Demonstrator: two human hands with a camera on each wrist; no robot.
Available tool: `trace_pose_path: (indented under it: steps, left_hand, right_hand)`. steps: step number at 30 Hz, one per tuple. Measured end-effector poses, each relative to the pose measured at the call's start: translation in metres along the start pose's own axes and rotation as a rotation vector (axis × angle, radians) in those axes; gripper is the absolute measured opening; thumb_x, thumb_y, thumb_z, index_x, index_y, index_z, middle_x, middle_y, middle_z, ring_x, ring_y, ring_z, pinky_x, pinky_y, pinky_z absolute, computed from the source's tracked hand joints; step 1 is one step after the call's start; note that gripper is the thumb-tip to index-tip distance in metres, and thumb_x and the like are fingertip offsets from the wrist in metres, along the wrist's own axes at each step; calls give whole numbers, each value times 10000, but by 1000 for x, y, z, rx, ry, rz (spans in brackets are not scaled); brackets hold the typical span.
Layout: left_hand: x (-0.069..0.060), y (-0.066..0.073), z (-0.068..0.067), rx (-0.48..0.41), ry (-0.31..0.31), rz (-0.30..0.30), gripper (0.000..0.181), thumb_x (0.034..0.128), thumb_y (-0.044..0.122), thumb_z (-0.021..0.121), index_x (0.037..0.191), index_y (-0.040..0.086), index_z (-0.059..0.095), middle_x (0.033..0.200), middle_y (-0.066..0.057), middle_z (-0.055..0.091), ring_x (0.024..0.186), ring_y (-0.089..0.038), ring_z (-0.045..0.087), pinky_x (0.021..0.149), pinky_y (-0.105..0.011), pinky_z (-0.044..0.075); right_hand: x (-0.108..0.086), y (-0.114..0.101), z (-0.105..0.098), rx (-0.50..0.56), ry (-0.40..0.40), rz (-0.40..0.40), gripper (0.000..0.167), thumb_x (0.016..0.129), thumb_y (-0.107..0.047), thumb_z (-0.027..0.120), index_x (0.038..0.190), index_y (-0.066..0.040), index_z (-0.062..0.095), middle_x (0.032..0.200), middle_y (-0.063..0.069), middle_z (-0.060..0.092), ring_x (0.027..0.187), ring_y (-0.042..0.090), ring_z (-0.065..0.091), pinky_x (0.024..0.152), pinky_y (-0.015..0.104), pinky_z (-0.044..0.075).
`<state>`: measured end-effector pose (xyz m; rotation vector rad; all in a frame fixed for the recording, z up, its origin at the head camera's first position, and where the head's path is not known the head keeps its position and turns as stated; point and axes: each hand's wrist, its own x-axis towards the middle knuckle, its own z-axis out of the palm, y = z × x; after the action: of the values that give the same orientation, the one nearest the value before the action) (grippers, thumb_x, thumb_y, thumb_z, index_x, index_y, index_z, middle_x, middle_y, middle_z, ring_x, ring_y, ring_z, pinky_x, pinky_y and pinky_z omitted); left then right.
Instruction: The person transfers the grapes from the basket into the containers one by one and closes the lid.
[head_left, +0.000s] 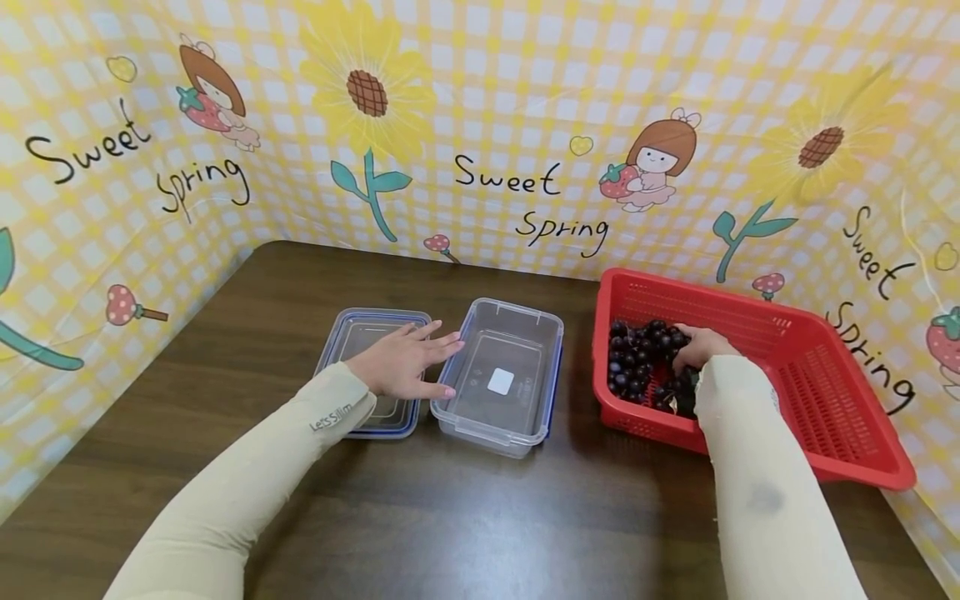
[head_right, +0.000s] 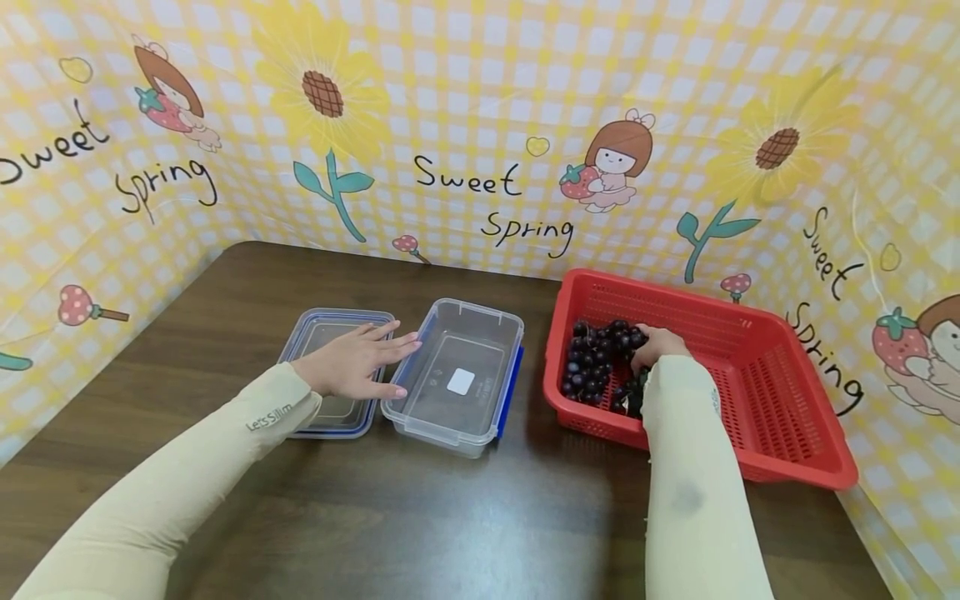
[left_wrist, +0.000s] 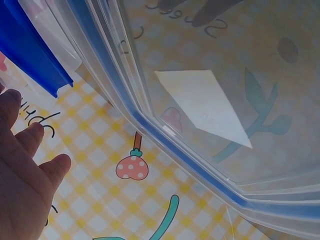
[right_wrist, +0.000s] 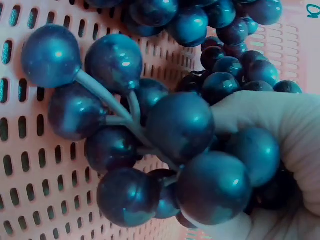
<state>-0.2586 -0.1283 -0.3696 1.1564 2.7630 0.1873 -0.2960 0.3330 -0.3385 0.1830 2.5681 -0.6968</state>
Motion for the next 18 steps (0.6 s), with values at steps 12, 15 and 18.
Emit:
trace_pose_path:
  steps: [12,15,18]
  left_hand:
    - [1,1,0,11,-3,-1,795,907,601,489,1500,98,327,1555,-52,252,1426,-375,139,1110,-587,125]
    - [2,2,-1,7,-7,-4,792,908,599,488,1501,100,325,1554,-51,250,1427,-374,136,1112,-584,124]
    - [1,4,-3,2,-10,-6,786,911,588,494,1500,96,325,1551,-58,255,1426,-377,138,1113,-582,125]
  right_hand:
    - [-16,-9,-13,-57,82,-11,815,791,-66,672,1476,35,243,1409,401,274,965,386,430,741,408,437]
    - [-24,-13,-19,-61,94,-22,784,804,-66,663,1469,41,262,1405,398,279,1015,411,420,815,478,447]
    - [-31,-17,-26,-78,109,-39,765,811,-75,660,1460,48,275,1381,404,303,1049,435,424,882,538,434]
